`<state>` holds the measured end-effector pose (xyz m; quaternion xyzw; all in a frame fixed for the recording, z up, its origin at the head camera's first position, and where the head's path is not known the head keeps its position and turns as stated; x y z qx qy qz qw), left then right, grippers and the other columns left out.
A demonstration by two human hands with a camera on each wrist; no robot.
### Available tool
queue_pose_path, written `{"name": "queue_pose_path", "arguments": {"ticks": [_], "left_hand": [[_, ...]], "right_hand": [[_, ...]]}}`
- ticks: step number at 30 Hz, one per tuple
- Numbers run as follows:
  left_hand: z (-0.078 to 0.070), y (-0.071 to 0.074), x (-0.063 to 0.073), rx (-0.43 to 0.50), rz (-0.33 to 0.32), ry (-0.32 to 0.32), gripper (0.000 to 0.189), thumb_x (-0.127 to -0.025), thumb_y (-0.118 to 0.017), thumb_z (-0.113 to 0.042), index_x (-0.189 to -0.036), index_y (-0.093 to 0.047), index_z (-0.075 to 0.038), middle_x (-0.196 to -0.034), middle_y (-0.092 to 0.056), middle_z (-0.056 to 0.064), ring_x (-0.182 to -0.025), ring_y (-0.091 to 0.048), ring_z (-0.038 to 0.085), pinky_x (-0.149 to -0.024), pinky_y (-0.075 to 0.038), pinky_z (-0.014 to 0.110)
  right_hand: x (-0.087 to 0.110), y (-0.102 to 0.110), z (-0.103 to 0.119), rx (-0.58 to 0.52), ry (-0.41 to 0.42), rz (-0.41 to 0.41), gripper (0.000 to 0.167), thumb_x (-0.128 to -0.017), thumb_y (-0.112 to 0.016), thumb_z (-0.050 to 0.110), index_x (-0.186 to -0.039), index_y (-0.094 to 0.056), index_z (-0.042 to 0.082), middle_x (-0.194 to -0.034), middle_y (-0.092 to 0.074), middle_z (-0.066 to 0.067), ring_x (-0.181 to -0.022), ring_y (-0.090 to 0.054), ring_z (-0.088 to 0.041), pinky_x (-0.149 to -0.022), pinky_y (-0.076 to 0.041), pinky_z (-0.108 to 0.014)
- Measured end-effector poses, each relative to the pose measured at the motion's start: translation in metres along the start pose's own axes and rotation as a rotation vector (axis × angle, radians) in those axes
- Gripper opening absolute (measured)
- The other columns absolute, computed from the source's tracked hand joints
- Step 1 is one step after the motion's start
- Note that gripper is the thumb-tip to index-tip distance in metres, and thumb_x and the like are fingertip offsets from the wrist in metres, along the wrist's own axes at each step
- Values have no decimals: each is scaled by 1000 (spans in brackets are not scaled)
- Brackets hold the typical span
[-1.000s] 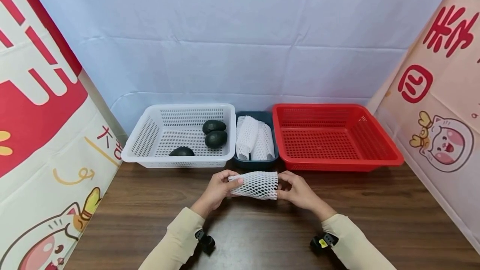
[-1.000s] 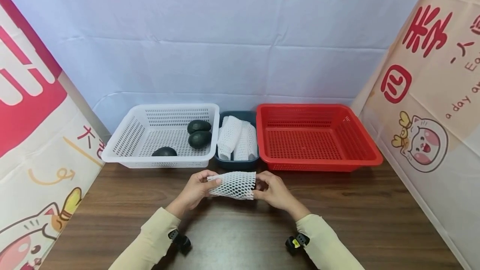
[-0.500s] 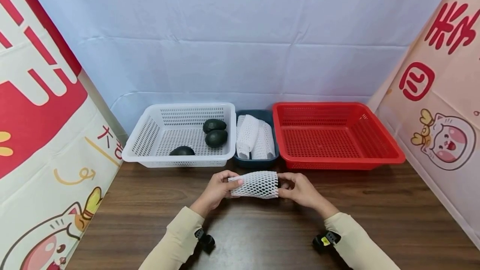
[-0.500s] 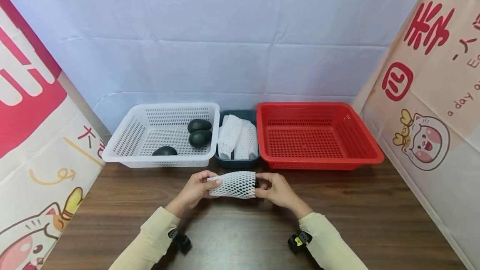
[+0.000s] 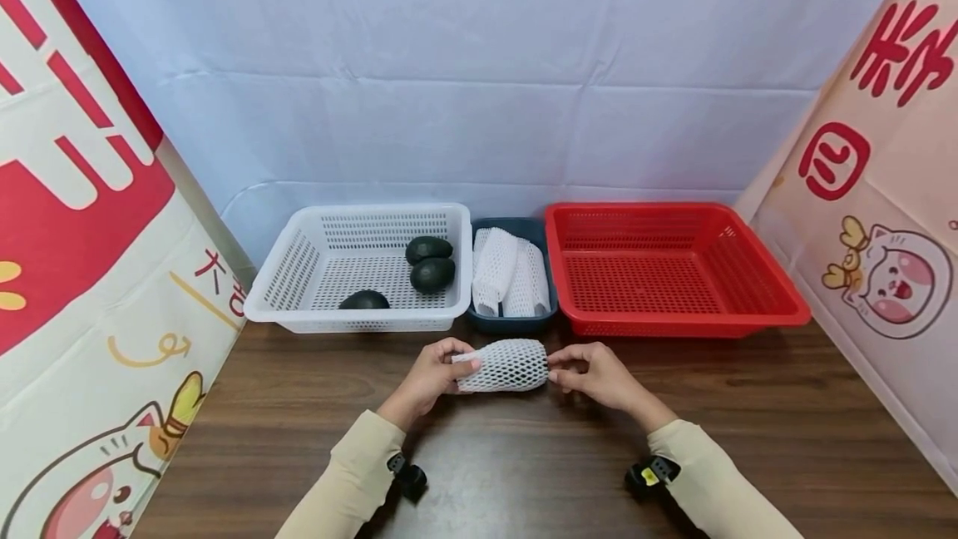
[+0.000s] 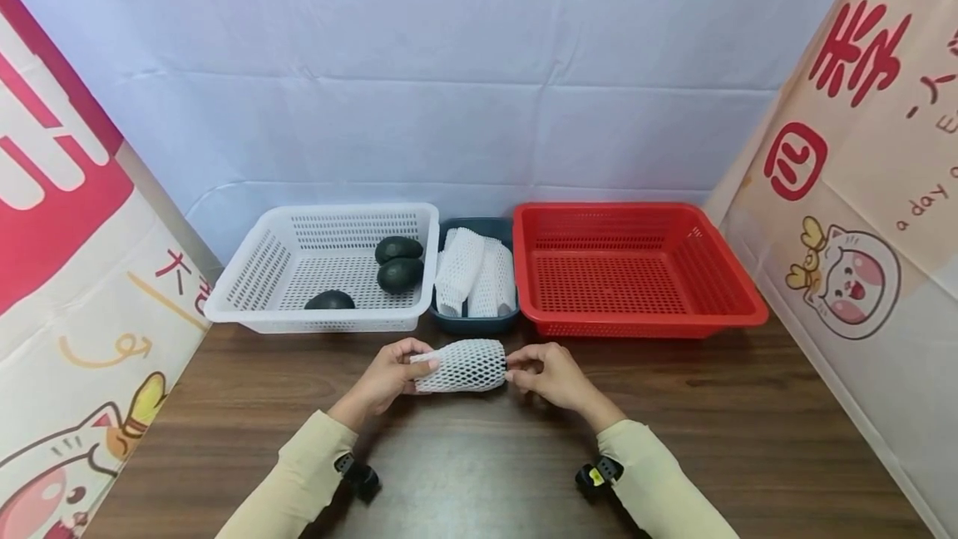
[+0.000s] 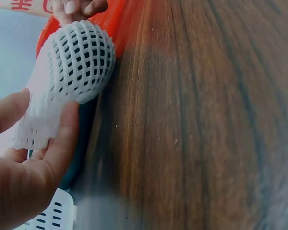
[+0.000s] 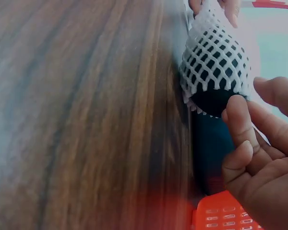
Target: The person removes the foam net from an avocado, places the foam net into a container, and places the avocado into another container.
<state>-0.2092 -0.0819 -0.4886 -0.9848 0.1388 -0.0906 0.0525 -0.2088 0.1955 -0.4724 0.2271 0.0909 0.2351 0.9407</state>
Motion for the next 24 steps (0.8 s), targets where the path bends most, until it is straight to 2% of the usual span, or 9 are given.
{"name": "queue_pose_path", "arguments": {"ticks": [4, 7, 10, 13, 16, 20, 24], "left_hand": [[-3, 1, 0, -115, 0, -17, 26, -84, -67, -5, -104, -55, 7, -83, -61, 7, -70, -58, 15, -56, -49, 30], [-5, 1, -1, -219, 4, -49, 34, -82, -69, -7, -110, -54, 5, -86, -60, 8, -71, -56, 15, -59, -48, 29], [-8, 1, -2, -344, 24, -106, 40, -78, -73, -9, -113, -56, 1, -91, -60, 8, -77, -56, 16, -66, -47, 30], [-11, -1, -4, -497, 34, -170, 41, -72, -78, -14, -108, -60, -7, -93, -61, 4, -82, -56, 16, -73, -45, 31], [-13, -4, -5, -629, 37, -219, 43, -65, -83, -19, -102, -62, -14, -92, -61, -2, -83, -55, 16, -75, -44, 32], [-14, -8, -8, -652, 94, -255, 50, -63, -85, -16, -106, -60, -12, -94, -62, -1, -84, -58, 16, -74, -45, 31], [-13, -11, -12, -633, 137, -266, 54, -63, -86, -12, -110, -60, -9, -96, -63, 2, -83, -59, 16, -74, -46, 30]], "right_hand": [[-3, 0, 0, 11, 18, -36, 18, -84, -68, 7, -100, -66, -2, -78, -65, -8, -61, -62, -25, -45, -49, -37], [-6, 1, 0, 49, 26, -50, 18, -83, -69, 6, -99, -66, -1, -79, -64, -7, -60, -60, -23, -46, -48, -32], [-9, 0, 1, 98, 29, -45, 20, -82, -70, 5, -100, -66, -1, -83, -64, -5, -65, -59, -17, -52, -48, -27], [-11, -3, 8, 106, 33, -28, 24, -80, -70, 1, -103, -64, -4, -89, -64, -11, -74, -59, -19, -61, -49, -29], [-11, -5, 19, 86, 34, -16, 27, -79, -69, -3, -105, -60, -8, -94, -62, -18, -78, -60, -27, -66, -50, -35], [-12, -8, 18, 54, 33, 0, 35, -77, -71, -4, -109, -57, -10, -100, -61, -20, -84, -60, -33, -69, -51, -36], [-17, -14, 3, 29, 57, 40, 48, -75, -74, -1, -117, -53, -8, -106, -59, -19, -90, -60, -31, -70, -51, -34]]}}
Point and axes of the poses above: each hand's wrist, its own x-axis away from the middle knuckle, its own y-axis out of the back of the hand, z = x × y, the point moved 1 cm from there along -x, towards the middle knuckle
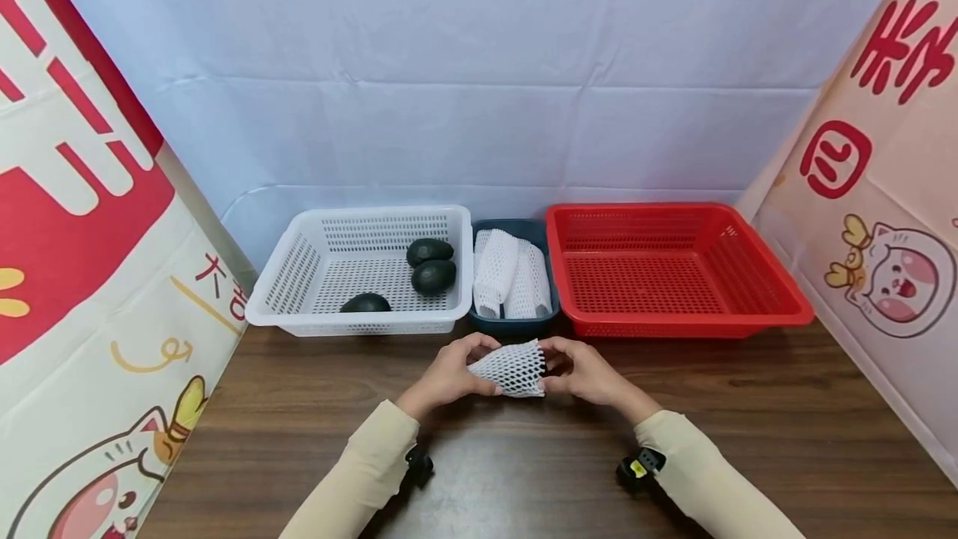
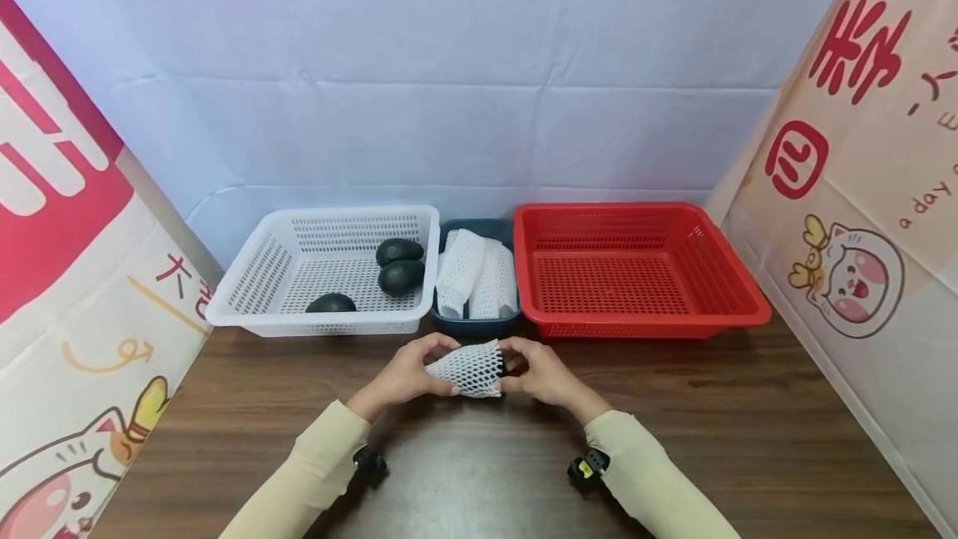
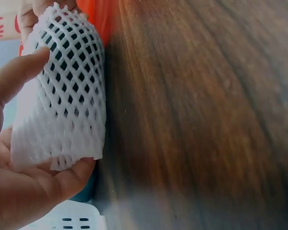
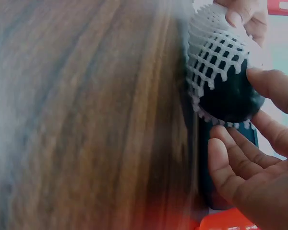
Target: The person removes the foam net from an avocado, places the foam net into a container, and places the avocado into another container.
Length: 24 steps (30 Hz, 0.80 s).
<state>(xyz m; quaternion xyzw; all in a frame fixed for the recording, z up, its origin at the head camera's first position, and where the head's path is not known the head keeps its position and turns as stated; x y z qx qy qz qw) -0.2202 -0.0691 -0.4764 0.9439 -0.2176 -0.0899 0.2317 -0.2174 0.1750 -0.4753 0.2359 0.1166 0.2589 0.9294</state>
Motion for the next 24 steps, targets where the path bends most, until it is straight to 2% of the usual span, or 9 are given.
{"name": "queue_pose_path", "arguments": {"ticks": [4, 8, 13, 19, 24], "left_hand": [[1, -1, -1, -9, -6, 7, 51, -63, -86, -11, -108, -62, -10, -95, -63, 0, -84, -58, 14, -75, -45, 30], [1, -2, -1, -3, -7, 7, 50, -64, -85, -11, -108, -62, -11, -95, -63, -1, -84, -58, 14, -75, -45, 30], [0, -2, -1, -5, -13, -1, 49, -65, -85, -12, -108, -63, -10, -94, -63, -2, -83, -57, 13, -75, -45, 29], [1, -3, -2, -9, -21, -11, 46, -65, -85, -13, -106, -64, -10, -92, -64, -1, -82, -58, 13, -74, -46, 28], [3, -2, 0, -10, -16, 2, 42, -64, -85, -16, -101, -67, -13, -89, -65, -5, -81, -59, 10, -74, -46, 26]], "right_hand": [[-4, -6, -6, 24, 31, 23, 54, -73, -75, 1, -121, -50, -6, -106, -58, -17, -89, -60, -27, -69, -52, -35], [-6, -8, -4, 88, 43, 3, 54, -71, -75, 0, -119, -53, -4, -100, -61, -13, -82, -62, -25, -68, -52, -36], [-6, -6, -2, 142, 35, 3, 53, -71, -75, -1, -119, -54, -7, -100, -62, -13, -80, -63, -21, -66, -51, -29], [-4, -4, -3, 150, 19, -2, 52, -70, -75, -2, -118, -54, -9, -99, -63, -15, -78, -63, -17, -63, -51, -26], [-2, -2, -3, 134, 6, 9, 52, -71, -75, -1, -118, -55, -8, -97, -63, -12, -75, -62, -14, -60, -50, -26]]}}
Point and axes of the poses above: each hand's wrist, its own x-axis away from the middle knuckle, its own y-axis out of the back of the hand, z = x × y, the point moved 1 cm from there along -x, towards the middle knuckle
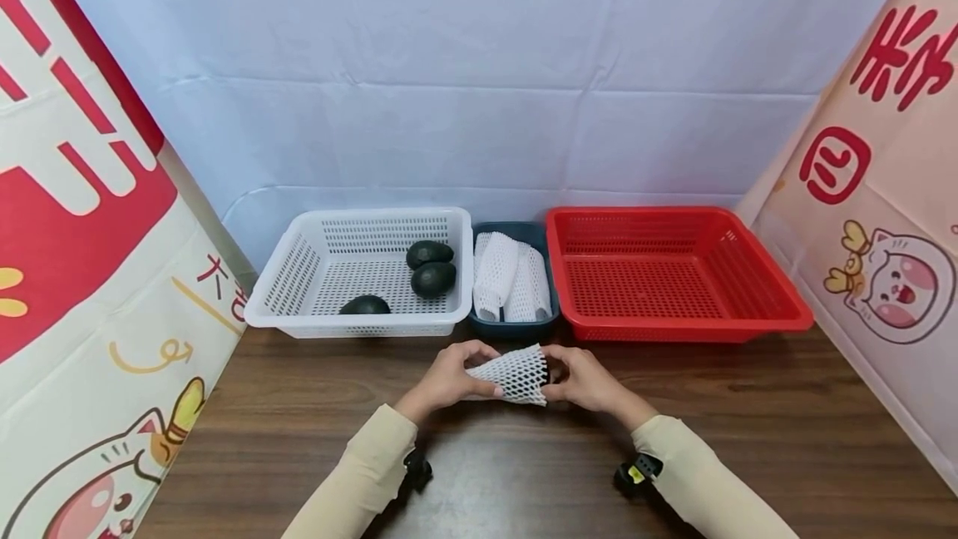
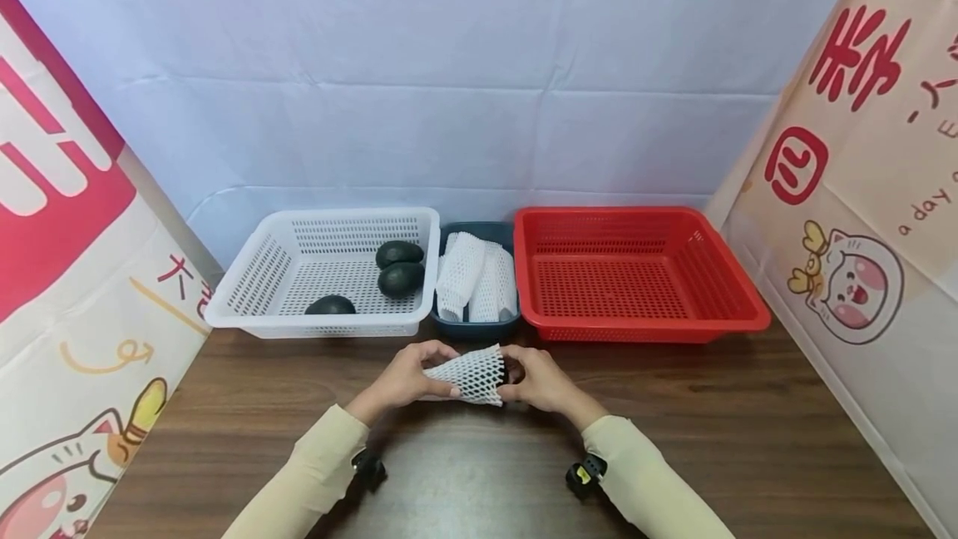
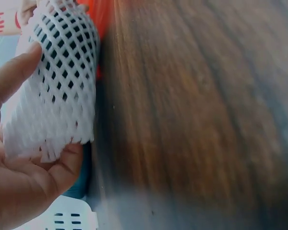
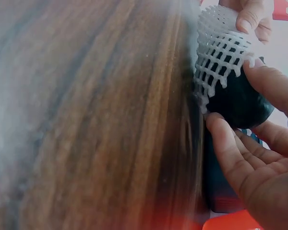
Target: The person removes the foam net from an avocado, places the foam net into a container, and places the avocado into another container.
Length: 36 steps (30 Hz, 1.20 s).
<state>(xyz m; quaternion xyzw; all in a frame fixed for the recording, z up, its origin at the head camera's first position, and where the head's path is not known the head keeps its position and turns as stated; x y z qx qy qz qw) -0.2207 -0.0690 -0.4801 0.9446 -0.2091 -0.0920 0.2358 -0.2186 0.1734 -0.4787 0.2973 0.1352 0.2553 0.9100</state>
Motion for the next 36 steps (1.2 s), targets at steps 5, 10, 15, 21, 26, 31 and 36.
{"name": "queue_pose_path", "arguments": {"ticks": [5, 10, 15, 21, 26, 31, 36], "left_hand": [[1, 1, 4, 4, 8, 13, 40, -64, -86, -17, -99, -67, -13, -86, -64, -8, -80, -58, 9, -73, -46, 27], [5, 4, 5, -11, 8, 0, 37, -64, -86, -19, -96, -68, -14, -81, -63, -8, -76, -57, 9, -71, -46, 26], [8, 7, 7, -27, -4, -23, 33, -66, -85, -18, -93, -68, -14, -78, -63, -7, -74, -57, 10, -71, -45, 26], [10, 11, 9, -14, -7, -34, 30, -67, -83, -15, -93, -68, -11, -79, -64, -5, -75, -58, 12, -71, -45, 27], [13, 13, 10, -24, -6, -17, 28, -68, -82, -14, -92, -68, -12, -80, -65, -7, -75, -58, 11, -71, -45, 26], [16, 14, 10, -27, -7, -9, 27, -68, -82, -13, -92, -69, -12, -79, -64, -6, -76, -58, 13, -71, -45, 27], [16, 14, 11, -26, -6, -6, 27, -68, -82, -14, -92, -69, -11, -80, -64, -6, -76, -58, 13, -71, -45, 27]], "right_hand": [[4, 2, 2, -6, -6, 20, 53, -71, -76, 1, -119, -55, -7, -99, -63, -12, -75, -61, -13, -58, -50, -27], [8, 3, 2, -17, -18, 32, 55, -71, -77, 3, -121, -54, -8, -101, -63, -14, -76, -62, -15, -58, -51, -27], [12, 5, 1, -3, -15, 16, 59, -71, -80, 9, -121, -54, -7, -103, -62, -15, -76, -61, -15, -59, -50, -26], [15, 9, -1, 12, -11, 4, 59, -70, -82, 23, -119, -57, -1, -95, -60, -6, -73, -58, -19, -59, -48, -26], [18, 11, -3, 12, -26, -1, 59, -70, -82, 26, -118, -58, 1, -91, -59, -4, -72, -58, -21, -58, -47, -26], [18, 11, -4, 4, -19, -1, 59, -71, -82, 26, -118, -58, 0, -90, -60, -4, -72, -58, -20, -60, -48, -27], [17, 11, -4, -6, -24, 6, 58, -70, -82, 25, -117, -57, 0, -89, -60, -4, -73, -58, -20, -60, -49, -27]]}}
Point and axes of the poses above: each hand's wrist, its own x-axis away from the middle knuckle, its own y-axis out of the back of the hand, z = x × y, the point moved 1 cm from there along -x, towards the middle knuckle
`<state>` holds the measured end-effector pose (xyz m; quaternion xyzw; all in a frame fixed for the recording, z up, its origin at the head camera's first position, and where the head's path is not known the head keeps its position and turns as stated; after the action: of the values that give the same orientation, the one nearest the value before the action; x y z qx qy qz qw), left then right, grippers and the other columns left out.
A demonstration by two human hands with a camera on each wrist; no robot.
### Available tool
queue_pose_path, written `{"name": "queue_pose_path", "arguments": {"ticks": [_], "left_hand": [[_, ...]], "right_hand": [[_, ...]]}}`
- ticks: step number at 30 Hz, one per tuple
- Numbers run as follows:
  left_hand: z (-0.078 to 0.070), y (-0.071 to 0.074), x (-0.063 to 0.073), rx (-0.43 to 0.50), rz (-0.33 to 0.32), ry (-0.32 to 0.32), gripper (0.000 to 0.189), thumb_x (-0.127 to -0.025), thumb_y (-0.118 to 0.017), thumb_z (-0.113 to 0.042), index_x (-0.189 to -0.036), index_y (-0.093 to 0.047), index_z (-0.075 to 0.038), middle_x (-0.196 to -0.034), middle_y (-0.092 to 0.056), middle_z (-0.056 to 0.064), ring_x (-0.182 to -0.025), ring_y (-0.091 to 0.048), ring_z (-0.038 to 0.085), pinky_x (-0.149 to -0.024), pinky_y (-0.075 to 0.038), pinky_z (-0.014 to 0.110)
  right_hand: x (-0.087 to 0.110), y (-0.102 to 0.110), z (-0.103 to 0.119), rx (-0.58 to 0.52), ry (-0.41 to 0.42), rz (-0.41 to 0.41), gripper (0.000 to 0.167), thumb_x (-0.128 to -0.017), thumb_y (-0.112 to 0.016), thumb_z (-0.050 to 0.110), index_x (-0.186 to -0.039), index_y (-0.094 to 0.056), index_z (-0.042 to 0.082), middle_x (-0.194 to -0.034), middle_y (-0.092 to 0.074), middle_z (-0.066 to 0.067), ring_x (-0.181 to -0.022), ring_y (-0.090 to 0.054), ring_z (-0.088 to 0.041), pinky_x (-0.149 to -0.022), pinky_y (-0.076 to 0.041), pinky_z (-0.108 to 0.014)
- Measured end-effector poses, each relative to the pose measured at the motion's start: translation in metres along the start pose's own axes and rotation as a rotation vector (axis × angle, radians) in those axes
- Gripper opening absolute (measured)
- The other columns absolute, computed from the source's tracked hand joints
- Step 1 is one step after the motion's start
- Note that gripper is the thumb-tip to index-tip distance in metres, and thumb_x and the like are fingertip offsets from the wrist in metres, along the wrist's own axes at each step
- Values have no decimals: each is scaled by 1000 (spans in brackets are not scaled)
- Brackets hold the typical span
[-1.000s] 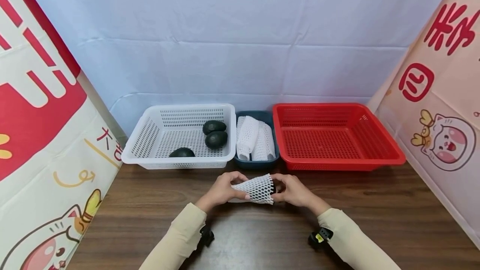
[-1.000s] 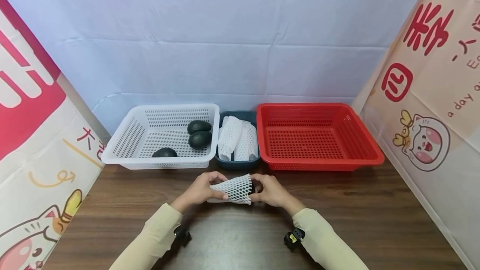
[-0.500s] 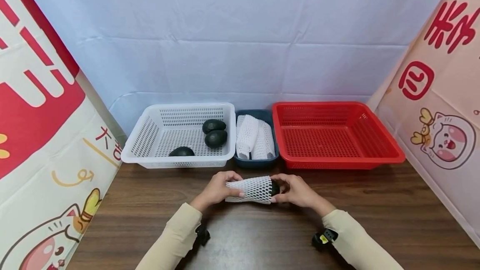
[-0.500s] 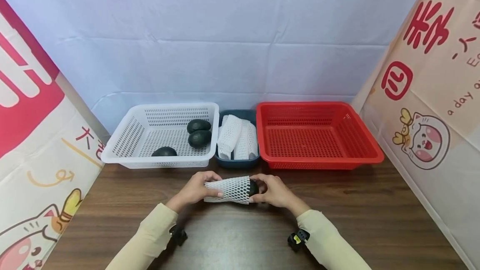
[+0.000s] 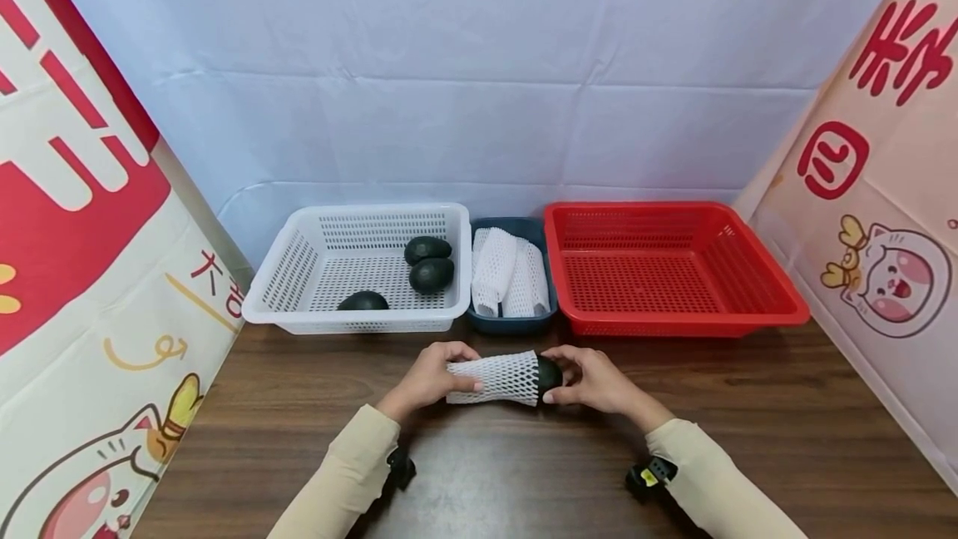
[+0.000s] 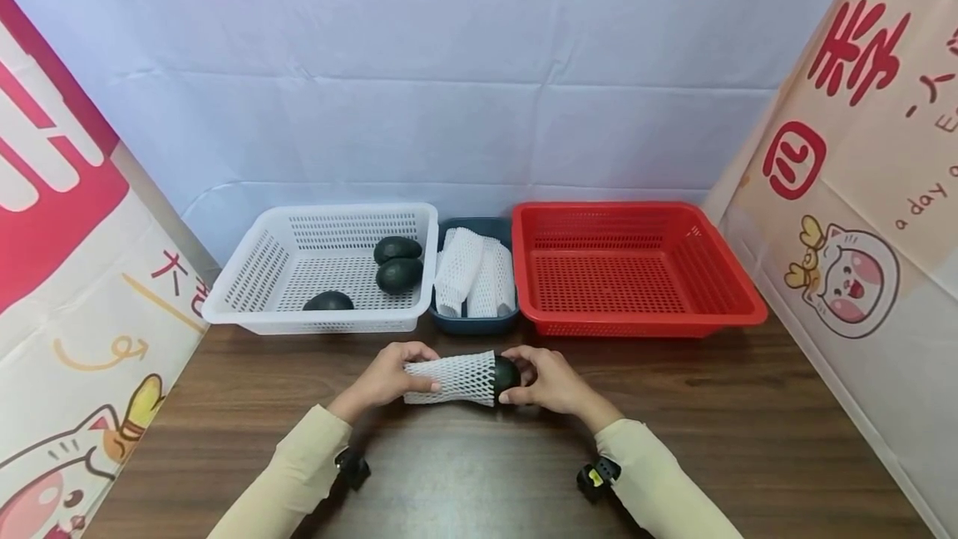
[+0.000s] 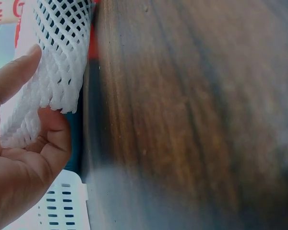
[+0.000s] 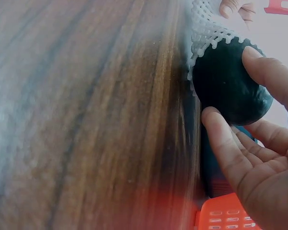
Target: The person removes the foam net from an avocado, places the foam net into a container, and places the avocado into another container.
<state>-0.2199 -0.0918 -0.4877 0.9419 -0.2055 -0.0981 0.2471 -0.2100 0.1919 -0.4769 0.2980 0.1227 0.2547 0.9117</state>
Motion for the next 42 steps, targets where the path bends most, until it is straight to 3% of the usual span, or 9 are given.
{"name": "queue_pose_path", "arguments": {"ticks": [4, 10, 13, 18, 23, 30, 42], "left_hand": [[-2, 1, 0, -51, 11, -16, 30, -68, -83, -14, -94, -68, -13, -81, -64, -7, -76, -58, 12, -71, -45, 26], [-10, 2, 0, -274, 48, -169, 45, -66, -84, -15, -106, -64, -13, -97, -63, -3, -85, -56, 11, -76, -45, 28], [-14, -1, -3, -323, 81, -192, 51, -64, -84, -16, -110, -63, -13, -102, -62, -3, -86, -55, 11, -77, -45, 27], [-21, -9, -11, -346, 146, -201, 60, -62, -85, -20, -116, -60, -13, -106, -61, -4, -89, -54, 9, -79, -44, 25], [-28, -16, -17, -363, 170, -226, 60, -66, -84, -26, -119, -58, -14, -107, -60, -4, -89, -54, 9, -80, -43, 24], [-27, -26, -18, -356, 146, -211, 52, -73, -80, -27, -119, -58, -15, -108, -62, -3, -89, -55, 9, -80, -43, 24], [-31, -28, -18, -350, 117, -190, 51, -70, -82, -24, -115, -61, -15, -106, -63, -2, -88, -55, 9, -80, -43, 24]], "right_hand": [[0, 0, 0, 7, 11, 10, 59, -72, -81, 27, -118, -56, 1, -94, -59, -4, -76, -57, -19, -63, -49, -29], [0, 0, 2, 28, 23, 21, 66, -72, -80, 31, -123, -50, 4, -103, -58, -5, -84, -56, -17, -69, -49, -35], [-3, -1, 4, 46, 11, 15, 68, -72, -80, 35, -124, -48, 5, -105, -58, -4, -89, -55, -17, -74, -48, -35], [-9, -3, 6, 88, 0, 16, 71, -69, -81, 39, -123, -48, 6, -109, -57, -3, -98, -53, -17, -84, -43, -38], [-12, -5, 8, 98, -12, 28, 71, -68, -81, 39, -123, -50, 7, -111, -55, -3, -98, -52, -18, -85, -42, -40], [-14, -11, 8, 113, -7, 3, 64, -69, -81, 37, -117, -54, 5, -106, -57, -2, -94, -53, -17, -82, -43, -37], [-14, -9, 9, 130, -10, 5, 67, -68, -82, 39, -117, -55, 2, -106, -58, -5, -93, -53, -18, -82, -43, -38]]}}
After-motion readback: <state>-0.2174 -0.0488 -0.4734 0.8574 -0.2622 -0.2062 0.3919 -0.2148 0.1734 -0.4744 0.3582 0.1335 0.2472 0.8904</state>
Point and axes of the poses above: each hand's wrist, its own x-axis away from the middle knuckle, its own y-axis out of the back of the hand, z = x × y, the point moved 1 cm from there along -x, towards the middle knuckle
